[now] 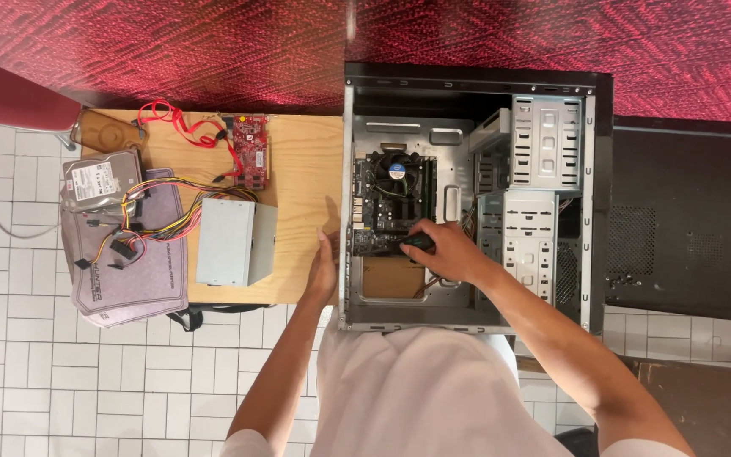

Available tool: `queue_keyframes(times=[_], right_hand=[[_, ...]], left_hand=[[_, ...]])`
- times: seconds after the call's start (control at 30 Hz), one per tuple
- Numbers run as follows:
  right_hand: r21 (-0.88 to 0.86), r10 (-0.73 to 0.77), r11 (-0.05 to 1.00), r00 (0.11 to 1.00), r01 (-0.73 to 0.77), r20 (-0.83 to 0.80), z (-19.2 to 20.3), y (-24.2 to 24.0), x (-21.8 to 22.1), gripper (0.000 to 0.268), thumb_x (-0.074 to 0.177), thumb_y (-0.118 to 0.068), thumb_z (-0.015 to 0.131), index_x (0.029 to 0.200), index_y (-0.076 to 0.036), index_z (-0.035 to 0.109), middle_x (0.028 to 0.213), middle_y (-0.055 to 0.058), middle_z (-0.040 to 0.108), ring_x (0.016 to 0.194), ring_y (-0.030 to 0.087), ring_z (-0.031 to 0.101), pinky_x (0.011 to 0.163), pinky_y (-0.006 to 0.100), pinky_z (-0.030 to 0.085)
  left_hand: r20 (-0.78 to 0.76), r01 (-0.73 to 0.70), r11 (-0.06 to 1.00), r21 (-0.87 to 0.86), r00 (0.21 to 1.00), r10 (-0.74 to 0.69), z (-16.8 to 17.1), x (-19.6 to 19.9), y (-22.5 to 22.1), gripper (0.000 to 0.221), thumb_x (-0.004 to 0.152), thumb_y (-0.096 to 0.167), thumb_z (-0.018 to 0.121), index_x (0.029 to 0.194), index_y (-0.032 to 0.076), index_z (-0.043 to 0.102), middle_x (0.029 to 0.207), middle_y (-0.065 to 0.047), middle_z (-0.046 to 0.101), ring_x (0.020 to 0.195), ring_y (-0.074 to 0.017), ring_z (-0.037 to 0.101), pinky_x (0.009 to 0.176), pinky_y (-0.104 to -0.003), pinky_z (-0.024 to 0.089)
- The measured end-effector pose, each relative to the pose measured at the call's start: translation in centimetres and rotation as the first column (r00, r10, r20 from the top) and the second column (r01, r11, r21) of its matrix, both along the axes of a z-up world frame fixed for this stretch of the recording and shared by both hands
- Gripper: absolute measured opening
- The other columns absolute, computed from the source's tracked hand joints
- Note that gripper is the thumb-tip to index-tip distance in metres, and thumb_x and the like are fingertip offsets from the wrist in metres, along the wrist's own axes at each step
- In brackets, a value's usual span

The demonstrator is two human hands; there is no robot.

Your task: Securing internal hardware components inside a desktop computer case using a screwdriver and manual pressure.

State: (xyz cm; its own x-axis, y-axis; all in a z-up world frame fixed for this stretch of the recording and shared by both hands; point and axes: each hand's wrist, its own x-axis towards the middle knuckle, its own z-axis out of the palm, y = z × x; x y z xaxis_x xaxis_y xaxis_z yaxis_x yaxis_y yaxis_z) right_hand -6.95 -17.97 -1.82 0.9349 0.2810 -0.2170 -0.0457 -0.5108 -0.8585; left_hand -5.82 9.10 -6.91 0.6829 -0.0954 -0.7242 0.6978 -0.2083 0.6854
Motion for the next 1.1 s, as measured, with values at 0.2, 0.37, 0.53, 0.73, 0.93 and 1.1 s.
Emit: queue_keyframes(times=[0.2, 0.37, 0.53, 0.73, 0.93, 1.1], right_hand=[[0.013, 0.004, 1.000, 1.000, -0.004, -0.021, 0.4, 0.1, 0.1, 0.025, 0.095, -0.021, 0.071, 0.109, 0.000, 0.068, 0.068, 0.024, 0.071, 0.054, 0.029, 0.070, 0.047, 0.037, 0.054], [-0.011, 0.010, 1.000, 1.000, -0.010, -0.012, 0.9, 0.4, 0.2, 0.027, 0.094, -0.022, 0.072, 0.110, 0.000, 0.068, 0.073, 0.026, 0.072, 0.059, 0.031, 0.073, 0.049, 0.040, 0.056], [-0.062, 0.050, 0.997, 0.999, -0.050, -0.012, 2.9, 1.0, 0.3, 0.027, 0.095, -0.023, 0.071, 0.112, -0.001, 0.068, 0.078, 0.026, 0.073, 0.064, 0.033, 0.075, 0.054, 0.041, 0.059], [-0.156, 0.164, 0.974, 0.986, -0.165, -0.017, 3.5, 1.9, 1.2, 0.031, 0.094, -0.024, 0.070, 0.115, -0.002, 0.066, 0.083, 0.025, 0.074, 0.068, 0.035, 0.075, 0.057, 0.045, 0.060], [-0.419, 0.517, 0.785, 0.855, -0.457, 0.035, 3.3, 4.1, 2.3, 0.034, 0.101, -0.028, 0.058, 0.128, -0.007, 0.059, 0.100, 0.021, 0.072, 0.084, 0.038, 0.074, 0.069, 0.050, 0.062], [-0.607, 0.591, 0.651, 0.806, -0.455, 0.029, 2.5, 7.4, 3.1, 0.043, 0.101, -0.043, 0.049, 0.127, -0.009, 0.056, 0.092, 0.015, 0.072, 0.075, 0.033, 0.074, 0.064, 0.046, 0.060]], left_hand=[[-0.026, 0.050, 0.997, 0.060, 0.998, -0.049, 0.3, -0.1, 0.1, 0.091, 0.101, 0.072, -0.001, 0.155, 0.016, 0.047, 0.155, -0.022, 0.048, 0.145, -0.0417, 0.043, 0.122, -0.048, 0.036], [-0.027, 0.058, 0.996, 0.070, 0.998, -0.056, 1.2, -0.2, -0.2, 0.090, 0.102, 0.071, -0.001, 0.155, 0.017, 0.047, 0.156, -0.022, 0.048, 0.146, -0.0412, 0.041, 0.123, -0.049, 0.033], [-0.016, 0.064, 0.996, 0.065, 0.998, -0.063, 1.5, -0.4, -0.3, 0.088, 0.103, 0.068, 0.000, 0.154, 0.014, 0.049, 0.156, -0.023, 0.047, 0.148, -0.0425, 0.037, 0.126, -0.050, 0.028], [0.015, 0.057, 0.998, 0.042, 0.998, -0.057, 0.8, -0.7, -0.3, 0.087, 0.104, 0.069, 0.001, 0.152, 0.019, 0.053, 0.150, -0.017, 0.055, 0.147, -0.0369, 0.041, 0.124, -0.047, 0.029], [0.062, 0.074, 0.997, 0.038, 0.995, -0.076, 1.7, -0.8, -0.6, 0.086, 0.105, 0.065, -0.001, 0.149, 0.017, 0.055, 0.142, -0.014, 0.063, 0.143, -0.0354, 0.047, 0.123, -0.048, 0.031], [0.070, 0.075, 0.996, 0.048, 0.994, -0.078, 4.4, -0.6, -1.1, 0.084, 0.105, 0.060, 0.000, 0.148, 0.016, 0.057, 0.147, -0.016, 0.060, 0.145, -0.0370, 0.043, 0.125, -0.048, 0.029]])
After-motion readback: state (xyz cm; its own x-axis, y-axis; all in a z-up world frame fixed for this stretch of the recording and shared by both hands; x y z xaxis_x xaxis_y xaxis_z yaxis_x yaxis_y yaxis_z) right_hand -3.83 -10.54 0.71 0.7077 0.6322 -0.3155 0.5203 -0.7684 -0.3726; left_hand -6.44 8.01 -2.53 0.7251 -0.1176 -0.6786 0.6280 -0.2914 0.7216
